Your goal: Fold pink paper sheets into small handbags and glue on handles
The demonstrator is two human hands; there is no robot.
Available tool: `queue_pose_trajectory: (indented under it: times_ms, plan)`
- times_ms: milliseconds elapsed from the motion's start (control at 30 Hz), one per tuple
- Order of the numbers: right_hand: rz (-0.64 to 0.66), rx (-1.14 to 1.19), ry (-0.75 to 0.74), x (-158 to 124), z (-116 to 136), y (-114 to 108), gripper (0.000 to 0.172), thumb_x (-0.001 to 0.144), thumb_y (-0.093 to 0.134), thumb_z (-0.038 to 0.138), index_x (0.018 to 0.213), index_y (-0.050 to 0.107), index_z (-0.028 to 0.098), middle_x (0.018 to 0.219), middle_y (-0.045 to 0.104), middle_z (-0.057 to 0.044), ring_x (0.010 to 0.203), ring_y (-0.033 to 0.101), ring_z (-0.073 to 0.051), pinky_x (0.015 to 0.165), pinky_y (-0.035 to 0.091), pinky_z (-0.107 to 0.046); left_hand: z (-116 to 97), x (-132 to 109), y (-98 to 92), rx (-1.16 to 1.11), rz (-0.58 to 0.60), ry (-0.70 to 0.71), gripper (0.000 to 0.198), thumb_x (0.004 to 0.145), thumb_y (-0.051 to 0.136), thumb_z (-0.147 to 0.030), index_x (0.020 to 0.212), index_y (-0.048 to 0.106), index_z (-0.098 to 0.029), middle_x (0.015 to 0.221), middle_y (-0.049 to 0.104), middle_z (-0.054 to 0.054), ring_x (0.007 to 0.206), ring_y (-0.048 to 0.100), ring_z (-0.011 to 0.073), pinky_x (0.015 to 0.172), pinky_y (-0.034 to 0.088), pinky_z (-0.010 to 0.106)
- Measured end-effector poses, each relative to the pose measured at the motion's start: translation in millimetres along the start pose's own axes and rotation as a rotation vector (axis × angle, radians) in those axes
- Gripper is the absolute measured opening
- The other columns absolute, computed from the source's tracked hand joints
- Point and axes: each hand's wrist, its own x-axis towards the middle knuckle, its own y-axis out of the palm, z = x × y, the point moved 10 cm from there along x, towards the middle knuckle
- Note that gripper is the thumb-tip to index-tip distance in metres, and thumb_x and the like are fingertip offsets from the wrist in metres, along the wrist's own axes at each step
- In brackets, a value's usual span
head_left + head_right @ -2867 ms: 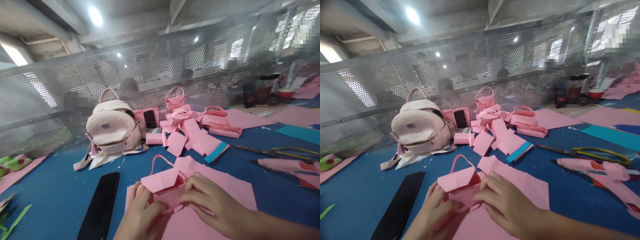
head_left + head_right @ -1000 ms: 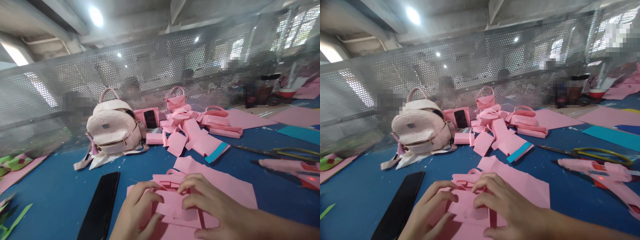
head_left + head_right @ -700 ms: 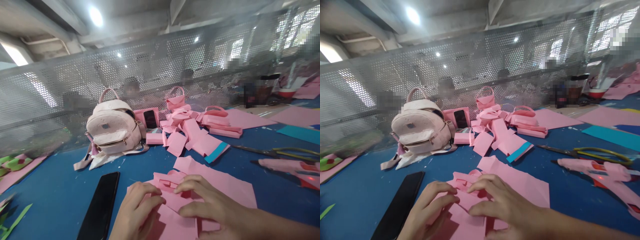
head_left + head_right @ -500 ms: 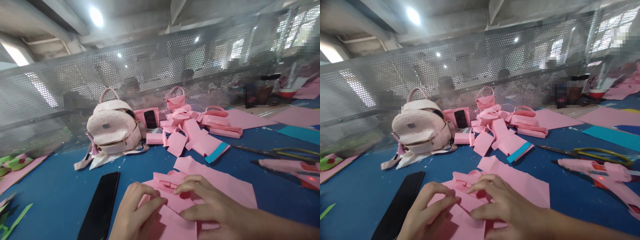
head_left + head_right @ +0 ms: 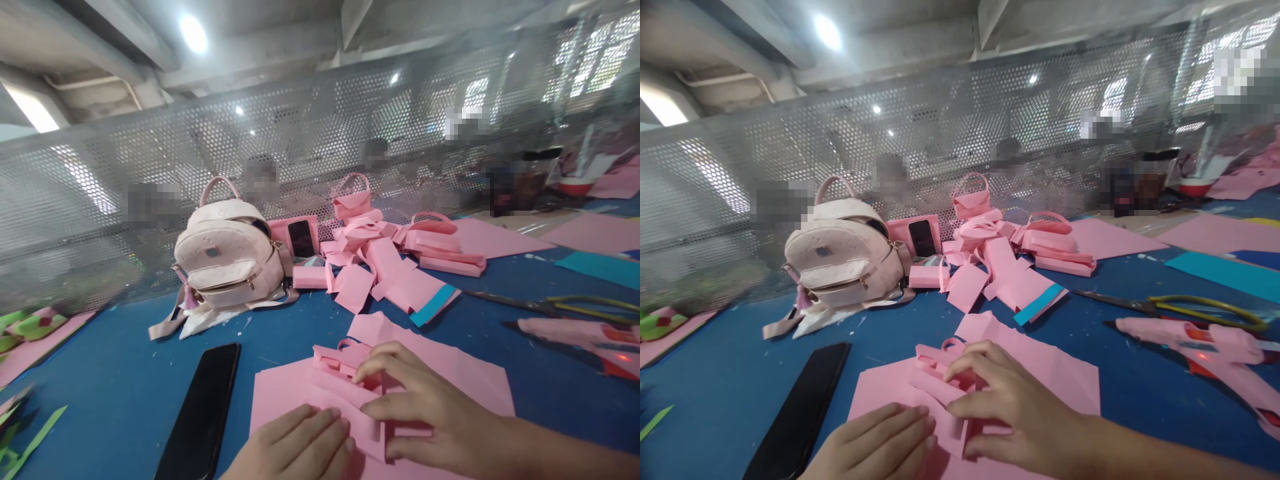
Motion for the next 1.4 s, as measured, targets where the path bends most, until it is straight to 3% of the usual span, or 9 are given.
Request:
queue_pose_trajectory:
  times_ms: [167,333,500,867,1000,1133,1233,1400]
  plan:
    - [-0.037,0.021,0.011,-2,-1,0,0.011,0.083,0.081,0.022,0.087,0.071,0.022,0.111,0.060,-0.006,0.110,0.055,-0.023,0.100,0.046,-0.040,-4,-3,6.5,0.022,0.047,0.042,0.032,0.106,0.046,-0.011,0.104,0.077,-0.018,0.112,0.080,-0.003,0.102,0.076,0.0104,0.099,0.057,0.022]
    - [-0.048,0.032,0.026,-3,-3,0,0.012,0.085,0.081,0.025,0.088,0.070,0.021,0.104,0.063,-0.005,0.102,0.056,-0.022,0.093,0.048,-0.039,-6,-3,5.5,0.031,0.036,0.040,0.031,0.105,0.048,-0.011,0.100,0.078,-0.019,0.106,0.081,-0.006,0.092,0.078,0.0075,0.094,0.058,0.018]
    - [-0.076,0.114,0.044,-5,-10,1,0.013,0.087,0.078,0.025,0.098,0.072,0.022,0.109,0.066,-0.007,0.106,0.060,-0.024,0.094,0.051,-0.038,-6,-7,10.3,0.027,0.074,0.059,0.035,0.106,0.043,-0.011,0.102,0.077,-0.017,0.111,0.080,-0.001,0.100,0.077,0.0122,0.094,0.060,0.023]
    - [-0.041,0.361,0.100,-4,-15,5,0.023,0.090,0.072,0.014,0.111,0.071,0.021,0.115,0.065,-0.007,0.108,0.066,-0.018,0.096,0.052,-0.028,2,-12,27.5,-0.053,0.112,-0.056,0.034,0.105,0.040,-0.012,0.119,0.071,-0.007,0.114,0.079,0.008,0.106,0.076,0.0216,0.098,0.060,0.034]
    - [-0.046,0.392,0.034,-5,-7,5,0.023,0.093,0.068,0.013,0.114,0.070,0.020,0.114,0.066,-0.008,0.107,0.066,-0.017,0.095,0.052,-0.027,6,-11,32.1,-0.137,0.152,-0.068,0.042,0.108,0.030,-0.014,0.120,0.069,-0.005,0.121,0.075,0.013,0.116,0.071,0.0242,0.105,0.055,0.040]
    - [-0.058,0.402,-0.059,-6,11,-1,0.029,0.097,0.055,0.008,0.120,0.068,0.020,0.114,0.068,-0.011,0.108,0.066,-0.018,0.095,0.053,-0.028,13,-10,32.0,-0.126,0.195,-0.104,0.050,0.110,0.021,-0.018,0.129,0.064,-0.003,0.133,0.069,0.015,0.134,0.058,0.0222,0.110,0.049,0.035]
    - [-0.072,0.437,-0.073,-6,18,-5,0.037,0.099,0.046,0.006,0.127,0.065,0.022,0.120,0.067,-0.012,0.113,0.065,-0.019,0.098,0.052,-0.031,18,-10,26.5,-0.094,0.154,-0.144,0.052,0.111,0.018,-0.023,0.137,0.059,-0.004,0.141,0.065,0.012,0.143,0.048,0.0199,0.116,0.041,0.035]
    - [-0.111,0.480,-0.077,-10,20,-6,0.040,0.101,0.041,0.008,0.130,0.064,0.024,0.121,0.067,-0.013,0.117,0.064,-0.021,0.101,0.052,-0.036,13,-5,17.6,-0.047,0.092,-0.097,0.048,0.111,0.022,-0.019,0.130,0.065,-0.007,0.133,0.070,0.010,0.137,0.054,0.0204,0.116,0.042,0.035]
